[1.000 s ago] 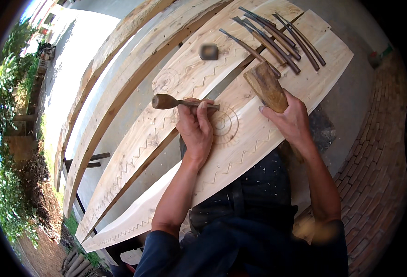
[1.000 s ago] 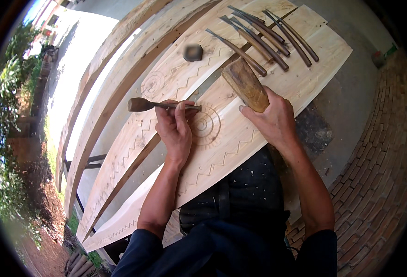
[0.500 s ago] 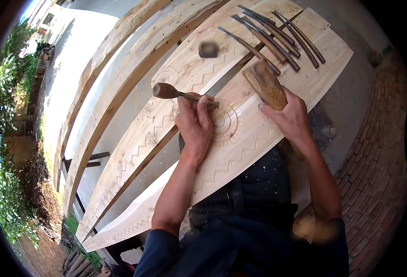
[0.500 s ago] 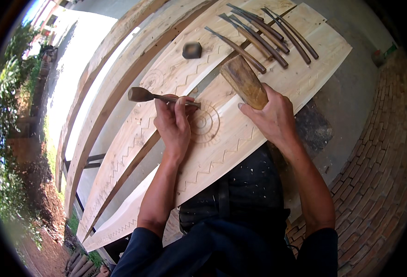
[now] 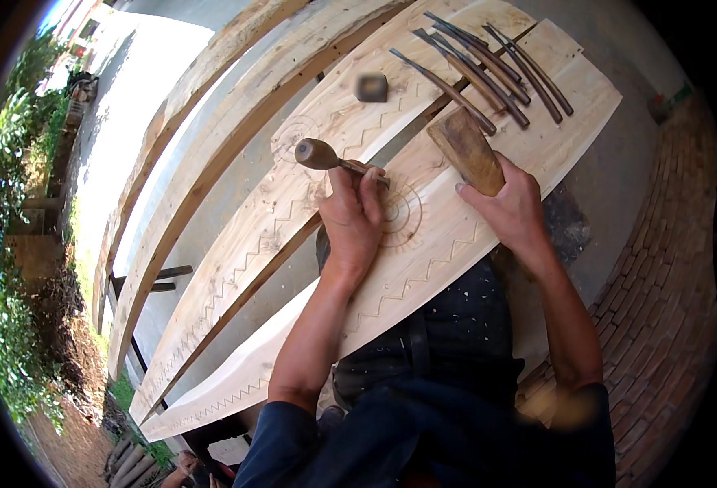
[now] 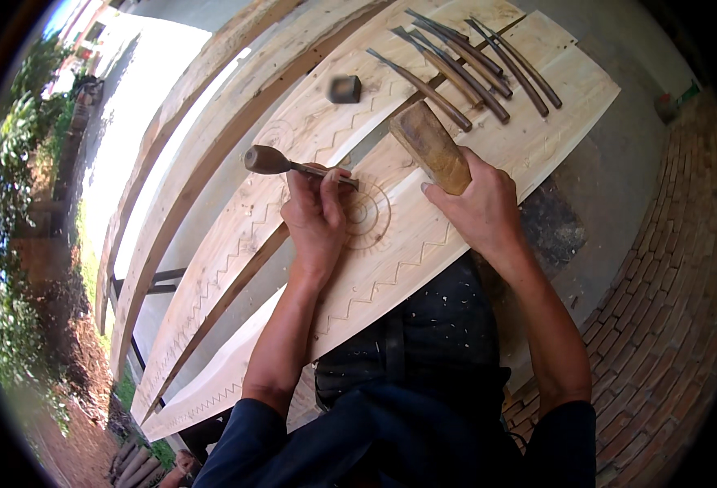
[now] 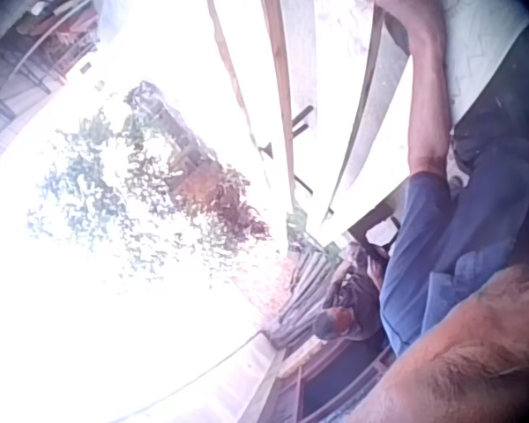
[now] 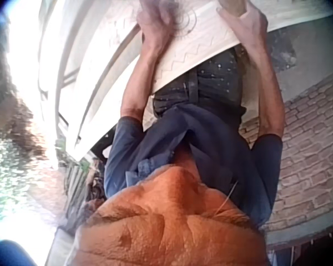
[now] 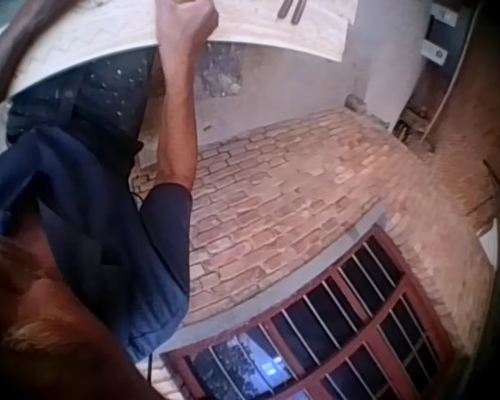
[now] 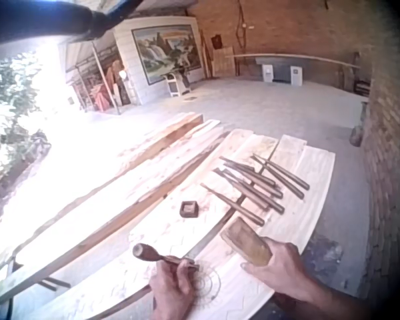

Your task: The person carves a spiral pattern into a wooden board using a chisel and a wooden mallet. They repeatedly position the chisel and strike it to deepen the design on the board's surface.

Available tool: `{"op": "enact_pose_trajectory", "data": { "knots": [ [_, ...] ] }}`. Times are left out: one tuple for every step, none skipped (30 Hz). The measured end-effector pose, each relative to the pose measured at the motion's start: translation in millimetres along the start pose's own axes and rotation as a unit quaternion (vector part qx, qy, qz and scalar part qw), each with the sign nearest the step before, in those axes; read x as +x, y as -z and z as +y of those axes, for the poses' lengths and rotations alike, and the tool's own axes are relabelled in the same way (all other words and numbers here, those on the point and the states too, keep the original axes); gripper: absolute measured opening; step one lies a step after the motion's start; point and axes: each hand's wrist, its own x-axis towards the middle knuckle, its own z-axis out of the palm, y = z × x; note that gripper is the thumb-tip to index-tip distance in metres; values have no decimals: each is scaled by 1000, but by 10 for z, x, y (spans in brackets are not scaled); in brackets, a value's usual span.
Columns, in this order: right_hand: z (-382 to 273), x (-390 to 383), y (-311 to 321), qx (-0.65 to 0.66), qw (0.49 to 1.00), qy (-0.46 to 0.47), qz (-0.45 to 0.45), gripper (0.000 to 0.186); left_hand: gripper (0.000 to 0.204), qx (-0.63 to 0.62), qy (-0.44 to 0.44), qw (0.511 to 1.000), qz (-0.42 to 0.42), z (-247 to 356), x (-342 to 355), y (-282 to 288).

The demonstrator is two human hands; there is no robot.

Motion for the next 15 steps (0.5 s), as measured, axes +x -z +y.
{"op": "enact_pose_trajectory", "data": {
  "knots": [
    [-75,-5,18,-18,999,32,15,55,12,-1,1,1000,2,8,3,-6],
    [-180,-9,46,-36,997,64,30,57,13,-2,2,1000,4,17,9,-14],
    [-310,-16,78,-54,993,94,45,59,13,-3,2,1000,3,27,11,-26],
    [-413,29,94,-57,977,185,88,62,14,9,-16,1000,10,27,5,-29],
    [-530,110,117,-60,951,273,131,65,16,21,-35,999,17,21,-8,-32],
    [-735,185,170,-69,934,318,150,67,17,33,-53,998,27,26,-16,-16],
    [-936,254,246,-84,914,359,171,68,17,33,-50,998,25,18,-16,-39],
    [-1139,302,299,-88,911,365,170,71,17,37,-45,998,27,-5,-33,-15],
    [-1288,345,330,-97,909,368,170,73,17,36,-40,998,27,-2,-37,-18],
    [-1367,430,293,-83,891,402,195,65,17,42,-38,998,18,57,-19,-13],
    [-1438,533,262,-70,870,436,218,58,17,39,-42,998,13,79,-10,-34],
    [-1489,559,221,-111,851,467,216,52,17,44,-45,998,12,88,-6,-12],
    [-1540,582,183,-150,828,497,214,45,18,48,-47,998,11,92,-4,4],
    [-1564,570,140,-248,798,517,188,40,20,42,-69,996,25,47,-3,-27],
    [-1584,559,102,-342,758,532,158,34,21,49,-62,997,23,37,-19,-2]
  ]
}}
